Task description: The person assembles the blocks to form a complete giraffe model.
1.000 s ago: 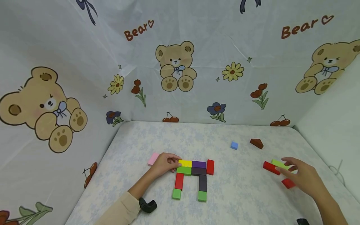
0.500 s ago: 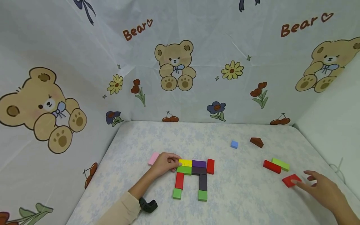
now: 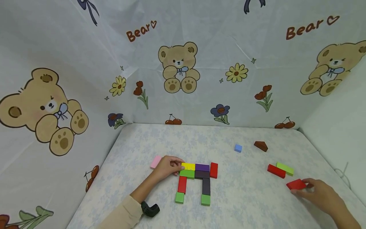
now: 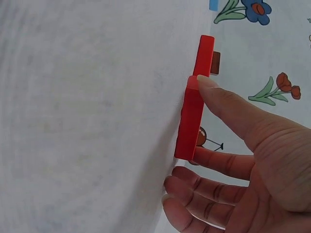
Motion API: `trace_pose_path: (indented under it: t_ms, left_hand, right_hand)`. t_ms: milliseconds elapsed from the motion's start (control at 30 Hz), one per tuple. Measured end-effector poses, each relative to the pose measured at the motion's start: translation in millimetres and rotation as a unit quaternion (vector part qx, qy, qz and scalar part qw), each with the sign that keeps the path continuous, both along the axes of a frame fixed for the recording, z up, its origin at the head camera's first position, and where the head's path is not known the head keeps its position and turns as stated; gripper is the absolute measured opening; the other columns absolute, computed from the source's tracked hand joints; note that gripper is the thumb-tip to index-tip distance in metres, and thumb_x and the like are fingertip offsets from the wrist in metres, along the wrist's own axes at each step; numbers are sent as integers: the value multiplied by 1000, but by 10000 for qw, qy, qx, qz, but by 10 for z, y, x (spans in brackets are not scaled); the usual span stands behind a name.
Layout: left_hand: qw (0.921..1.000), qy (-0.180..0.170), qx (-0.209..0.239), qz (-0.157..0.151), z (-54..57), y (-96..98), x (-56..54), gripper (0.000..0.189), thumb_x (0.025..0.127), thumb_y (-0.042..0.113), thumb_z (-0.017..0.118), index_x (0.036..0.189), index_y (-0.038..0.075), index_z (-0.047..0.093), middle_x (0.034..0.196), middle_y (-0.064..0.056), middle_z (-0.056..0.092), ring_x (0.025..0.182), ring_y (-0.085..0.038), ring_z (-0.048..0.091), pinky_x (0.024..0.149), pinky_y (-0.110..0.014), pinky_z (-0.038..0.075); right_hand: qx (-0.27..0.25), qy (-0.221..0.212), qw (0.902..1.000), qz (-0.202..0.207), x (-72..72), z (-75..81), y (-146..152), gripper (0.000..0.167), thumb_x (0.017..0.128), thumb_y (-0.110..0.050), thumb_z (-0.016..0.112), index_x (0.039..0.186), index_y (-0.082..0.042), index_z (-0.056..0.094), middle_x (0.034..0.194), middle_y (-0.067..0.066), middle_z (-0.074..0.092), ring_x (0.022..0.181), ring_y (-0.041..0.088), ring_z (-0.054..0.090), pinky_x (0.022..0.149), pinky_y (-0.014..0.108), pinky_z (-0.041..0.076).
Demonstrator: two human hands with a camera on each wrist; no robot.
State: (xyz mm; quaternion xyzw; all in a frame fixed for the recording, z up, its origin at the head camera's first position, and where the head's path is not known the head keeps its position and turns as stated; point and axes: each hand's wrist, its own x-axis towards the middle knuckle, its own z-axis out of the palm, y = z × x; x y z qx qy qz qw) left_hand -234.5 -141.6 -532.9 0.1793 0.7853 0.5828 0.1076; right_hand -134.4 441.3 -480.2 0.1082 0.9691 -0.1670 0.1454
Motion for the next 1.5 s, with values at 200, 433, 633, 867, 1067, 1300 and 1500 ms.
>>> trace_pose_path:
  t_ms: [200, 433, 633, 867, 1067, 1300, 1500]
  left_hand:
    - [10000, -14, -48, 32, 4, 3, -5, 25, 89, 21, 81, 110, 8, 77, 80, -4, 69, 61, -16, 65, 59, -31, 61]
    - [10000, 2, -55, 24, -3, 3, -10, 24, 89, 20, 80, 110, 8, 77, 79, -3, 69, 61, -16, 65, 59, -31, 61]
    - [10000, 2, -14, 12, -26, 1, -17, 24, 89, 21, 81, 110, 9, 77, 79, -4, 69, 62, -17, 66, 59, -32, 61]
    - [10000, -47, -14, 19, -22, 4, -20, 24, 89, 20, 81, 110, 9, 77, 80, -4, 68, 62, -16, 65, 59, -31, 61]
    - [10000, -30, -26, 17, -12, 2, -18, 24, 89, 21, 81, 110, 9, 77, 80, -4, 68, 62, -17, 65, 59, -31, 60]
    - [10000, 19, -29, 30, -12, 5, -18, 24, 89, 21, 81, 110, 10, 77, 80, -4, 68, 61, -17, 65, 59, -31, 60]
    - [10000, -64, -25, 22, 1, 4, -1, 24, 89, 21, 81, 110, 9, 77, 81, -4, 69, 61, -17, 65, 59, -31, 60]
  right_hand:
    - [85, 154, 9998, 108, 10, 8, -28, 114, 63, -72, 83, 121, 21, 51, 95, 30, 60, 83, 33, 56, 65, 52, 59]
    - [75, 233, 9996, 118, 54, 64, -94, 107, 68, -66, 84, 120, 21, 50, 90, 23, 61, 79, 29, 56, 62, 46, 59]
    - [112, 387, 9990, 215, 60, 89, -149, 102, 72, -65, 82, 121, 20, 53, 86, 15, 63, 77, 24, 55, 59, 39, 57]
    - [139, 1199, 9906, 641, 73, 211, -331, 81, 79, -49, 84, 121, 16, 59, 81, 5, 62, 70, 19, 52, 52, 30, 47]
    - [-19, 1968, 9749, 1037, 105, 387, -623, 72, 81, -41, 85, 124, 12, 63, 87, 6, 65, 74, 20, 55, 51, 26, 42]
    - [-225, 2400, 9585, 1520, 44, 434, -1033, 68, 78, -36, 88, 125, 7, 66, 92, 6, 65, 78, 20, 55, 52, 25, 42]
    - [-331, 2387, 9535, 1808, -69, 381, -1339, 64, 77, -30, 89, 125, 4, 66, 102, 9, 69, 81, 19, 58, 53, 23, 47]
